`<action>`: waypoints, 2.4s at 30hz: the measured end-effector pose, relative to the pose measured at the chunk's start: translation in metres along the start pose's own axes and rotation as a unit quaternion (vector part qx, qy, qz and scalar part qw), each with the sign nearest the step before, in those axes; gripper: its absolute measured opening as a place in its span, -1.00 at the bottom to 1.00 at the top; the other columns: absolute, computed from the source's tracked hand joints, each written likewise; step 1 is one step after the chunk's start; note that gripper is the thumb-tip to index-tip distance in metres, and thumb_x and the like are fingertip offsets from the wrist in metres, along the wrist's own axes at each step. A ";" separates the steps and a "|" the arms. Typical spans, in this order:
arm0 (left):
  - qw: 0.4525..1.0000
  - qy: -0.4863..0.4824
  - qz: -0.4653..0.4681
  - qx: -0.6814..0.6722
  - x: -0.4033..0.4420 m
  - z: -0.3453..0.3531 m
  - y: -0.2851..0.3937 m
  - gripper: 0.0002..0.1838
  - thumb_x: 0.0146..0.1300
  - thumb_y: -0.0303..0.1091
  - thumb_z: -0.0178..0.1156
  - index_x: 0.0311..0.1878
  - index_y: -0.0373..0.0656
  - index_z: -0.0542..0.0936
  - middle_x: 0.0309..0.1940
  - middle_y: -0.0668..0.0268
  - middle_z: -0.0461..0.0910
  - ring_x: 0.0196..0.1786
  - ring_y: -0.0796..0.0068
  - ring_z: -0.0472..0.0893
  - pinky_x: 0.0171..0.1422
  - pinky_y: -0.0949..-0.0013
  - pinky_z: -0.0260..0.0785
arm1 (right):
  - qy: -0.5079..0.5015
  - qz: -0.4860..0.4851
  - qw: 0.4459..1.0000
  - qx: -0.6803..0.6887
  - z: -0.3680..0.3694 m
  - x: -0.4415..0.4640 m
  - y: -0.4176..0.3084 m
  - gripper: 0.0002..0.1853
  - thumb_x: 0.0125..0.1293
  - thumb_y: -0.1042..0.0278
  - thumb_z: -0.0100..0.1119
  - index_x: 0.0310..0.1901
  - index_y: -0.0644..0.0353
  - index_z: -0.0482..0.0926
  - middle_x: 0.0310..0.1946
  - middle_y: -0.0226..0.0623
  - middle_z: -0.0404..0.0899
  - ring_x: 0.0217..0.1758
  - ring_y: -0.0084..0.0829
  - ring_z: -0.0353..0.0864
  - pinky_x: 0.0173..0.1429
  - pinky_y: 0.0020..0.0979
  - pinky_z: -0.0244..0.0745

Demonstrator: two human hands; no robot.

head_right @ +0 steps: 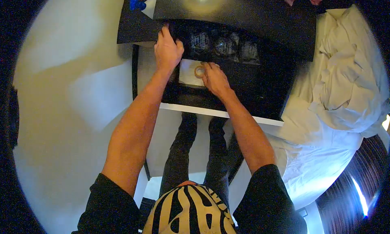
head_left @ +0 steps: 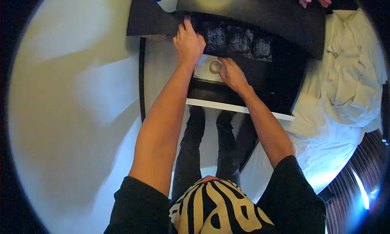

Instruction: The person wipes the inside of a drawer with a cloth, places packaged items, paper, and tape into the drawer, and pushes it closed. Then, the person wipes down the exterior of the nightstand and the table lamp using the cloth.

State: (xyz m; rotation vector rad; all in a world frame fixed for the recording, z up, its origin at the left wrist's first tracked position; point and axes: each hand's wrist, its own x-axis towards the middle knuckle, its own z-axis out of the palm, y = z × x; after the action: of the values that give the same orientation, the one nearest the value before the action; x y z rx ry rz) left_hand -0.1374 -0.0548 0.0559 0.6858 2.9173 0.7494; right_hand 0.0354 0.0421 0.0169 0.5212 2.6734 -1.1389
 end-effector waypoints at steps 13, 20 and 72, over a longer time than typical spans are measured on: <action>0.993 0.105 0.002 -0.045 -0.002 -0.001 -0.003 -0.44 0.11 -0.26 0.20 0.16 -0.24 0.29 0.05 0.02 0.33 0.23 -0.02 0.30 0.40 -0.10 -0.04 | 0.188 0.082 0.962 -0.181 -0.050 -0.122 -0.028 -0.58 0.25 0.18 0.16 0.10 0.17 0.51 0.19 -0.15 0.38 0.25 -0.08 0.30 0.39 -0.02 0.06; 0.976 0.176 0.008 -0.131 -0.005 -0.014 -0.007 -0.32 0.13 -0.23 0.27 0.26 -0.23 0.21 0.22 -0.04 0.21 0.33 -0.02 0.22 0.42 -0.04 0.01 | 0.252 0.072 0.945 -0.194 -0.063 -0.119 -0.036 -0.33 0.20 0.11 0.18 0.31 0.19 0.27 0.36 0.04 0.15 0.37 0.02 0.16 0.43 -0.01 0.01; 0.925 0.144 0.275 0.217 -0.001 0.004 0.031 -0.32 0.03 -0.33 0.33 0.26 0.14 0.31 0.30 0.21 0.24 0.37 0.18 0.21 0.43 0.00 0.05 | 0.394 -0.104 0.888 -0.211 -0.115 0.026 0.024 -0.34 -0.05 0.05 0.49 0.12 -0.11 0.43 0.19 -0.35 0.30 0.28 -0.20 0.25 0.40 -0.06 0.13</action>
State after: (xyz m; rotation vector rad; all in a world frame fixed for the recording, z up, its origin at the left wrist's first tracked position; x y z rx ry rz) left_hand -0.1235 -0.0296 0.0670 1.6118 3.2102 0.2154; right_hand 0.0164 0.1476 0.0719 0.7451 3.6050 -0.3525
